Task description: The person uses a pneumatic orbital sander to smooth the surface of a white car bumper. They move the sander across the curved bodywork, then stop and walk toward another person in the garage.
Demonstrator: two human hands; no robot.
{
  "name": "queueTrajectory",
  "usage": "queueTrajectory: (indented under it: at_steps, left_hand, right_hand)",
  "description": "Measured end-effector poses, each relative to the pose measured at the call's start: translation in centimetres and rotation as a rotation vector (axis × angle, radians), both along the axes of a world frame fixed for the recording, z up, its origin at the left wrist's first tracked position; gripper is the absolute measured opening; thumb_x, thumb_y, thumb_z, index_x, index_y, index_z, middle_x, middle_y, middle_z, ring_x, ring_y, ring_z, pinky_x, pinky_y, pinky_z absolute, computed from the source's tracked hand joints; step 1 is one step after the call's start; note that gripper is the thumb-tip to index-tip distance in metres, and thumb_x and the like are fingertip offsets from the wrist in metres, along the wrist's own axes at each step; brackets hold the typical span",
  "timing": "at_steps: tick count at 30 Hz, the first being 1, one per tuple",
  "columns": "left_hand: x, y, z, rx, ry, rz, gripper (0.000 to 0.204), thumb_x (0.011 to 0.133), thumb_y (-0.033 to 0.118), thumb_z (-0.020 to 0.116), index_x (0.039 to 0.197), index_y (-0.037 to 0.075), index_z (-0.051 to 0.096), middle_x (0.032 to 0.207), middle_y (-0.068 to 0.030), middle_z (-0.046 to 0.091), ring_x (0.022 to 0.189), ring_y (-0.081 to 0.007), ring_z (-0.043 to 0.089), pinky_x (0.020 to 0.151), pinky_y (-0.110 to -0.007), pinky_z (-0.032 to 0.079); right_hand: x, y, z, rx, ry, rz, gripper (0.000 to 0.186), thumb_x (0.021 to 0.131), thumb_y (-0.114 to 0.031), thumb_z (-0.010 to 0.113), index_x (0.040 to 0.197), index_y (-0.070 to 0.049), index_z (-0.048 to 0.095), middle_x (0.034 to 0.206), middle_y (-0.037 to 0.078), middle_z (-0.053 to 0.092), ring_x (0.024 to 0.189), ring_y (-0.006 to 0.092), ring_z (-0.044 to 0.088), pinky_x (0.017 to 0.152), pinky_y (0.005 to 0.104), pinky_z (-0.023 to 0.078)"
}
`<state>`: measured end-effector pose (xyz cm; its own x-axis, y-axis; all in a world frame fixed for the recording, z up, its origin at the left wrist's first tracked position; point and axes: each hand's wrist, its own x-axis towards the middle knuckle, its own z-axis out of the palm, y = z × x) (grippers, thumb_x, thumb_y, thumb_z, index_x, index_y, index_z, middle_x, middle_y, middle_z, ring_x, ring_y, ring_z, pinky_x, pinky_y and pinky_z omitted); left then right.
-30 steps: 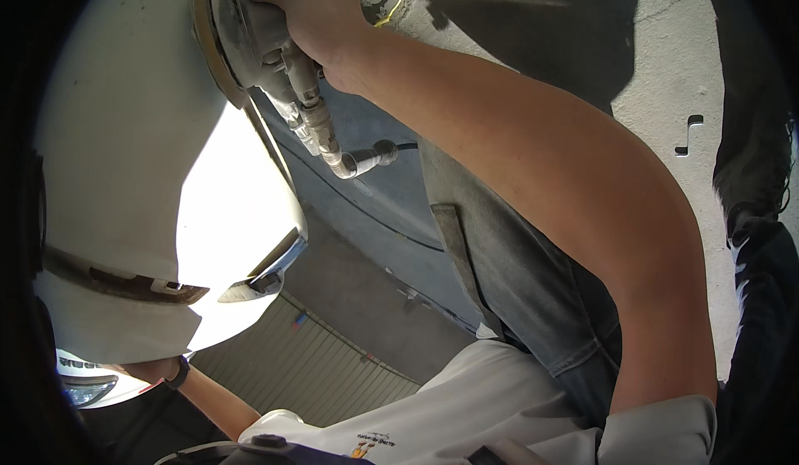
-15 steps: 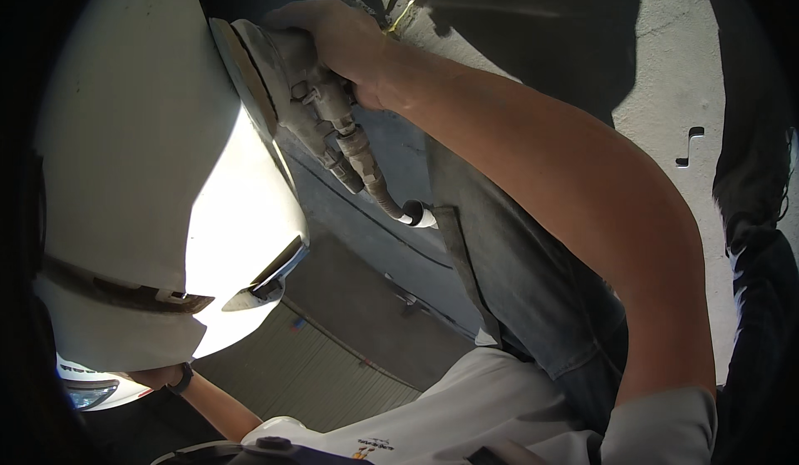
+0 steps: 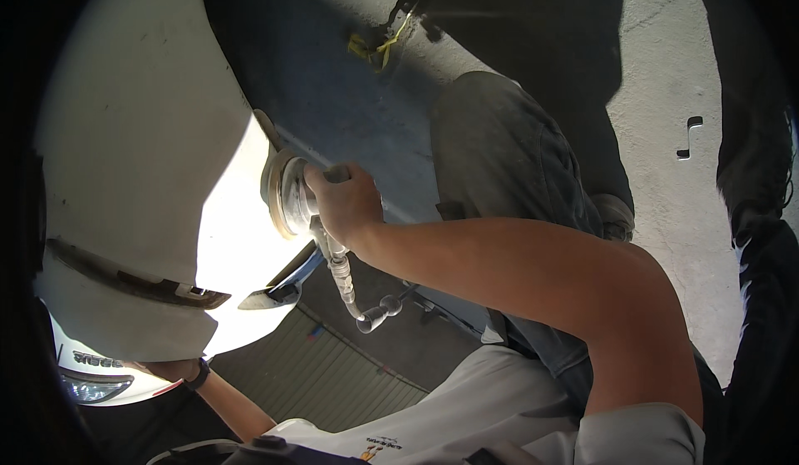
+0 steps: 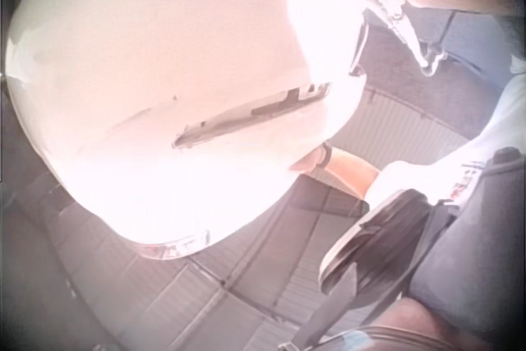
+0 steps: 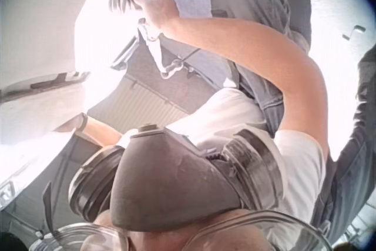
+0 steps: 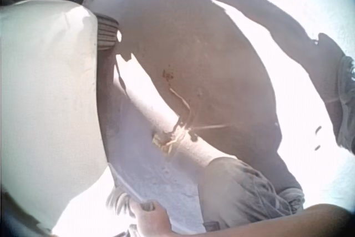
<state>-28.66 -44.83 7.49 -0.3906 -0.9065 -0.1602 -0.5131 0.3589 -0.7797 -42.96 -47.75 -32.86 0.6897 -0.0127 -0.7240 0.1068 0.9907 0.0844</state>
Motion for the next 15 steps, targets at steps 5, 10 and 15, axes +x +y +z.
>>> queueTrajectory:
  at_steps: [5, 10, 15]
  left_hand:
    - [0.0, 0.3, 0.5, -0.010, 0.022, 0.064, 0.076, 0.089, 0.053, 0.077, 0.141, 0.001, 0.059, 0.135, -0.0233, 0.064, 0.122, -0.0422, 0.060, 0.099, -0.059, 0.046]
    - [1.6, 1.5, 2.4, -0.090, 0.194, 0.169, 0.078, 0.090, 0.053, 0.076, 0.145, 0.002, 0.057, 0.136, -0.0243, 0.063, 0.121, -0.0430, 0.060, 0.098, -0.060, 0.047]
    - [2.4, 1.6, 2.8, -0.079, 0.150, 0.126, 0.082, 0.094, 0.055, 0.071, 0.155, 0.004, 0.048, 0.147, -0.0260, 0.058, 0.132, -0.0458, 0.056, 0.107, -0.063, 0.043]
  right_hand:
    - [-1.8, -8.3, -0.9, -0.137, 0.081, -0.275, 0.046, 0.095, -0.044, 0.076, 0.105, 0.000, 0.069, 0.093, 0.014, 0.074, 0.078, 0.0185, 0.074, 0.066, 0.0320, 0.060]
    - [-4.1, -18.3, -2.0, -0.870, 0.304, -0.695, 0.043, 0.090, -0.037, 0.079, 0.109, -0.001, 0.064, 0.088, 0.019, 0.068, 0.086, 0.0321, 0.071, 0.084, 0.0421, 0.059]
    - [-6.5, -18.8, -0.8, -0.999, 0.272, -0.605, 0.054, 0.087, -0.033, 0.083, 0.122, -0.001, 0.058, 0.102, 0.022, 0.063, 0.095, 0.0370, 0.069, 0.089, 0.0435, 0.058]
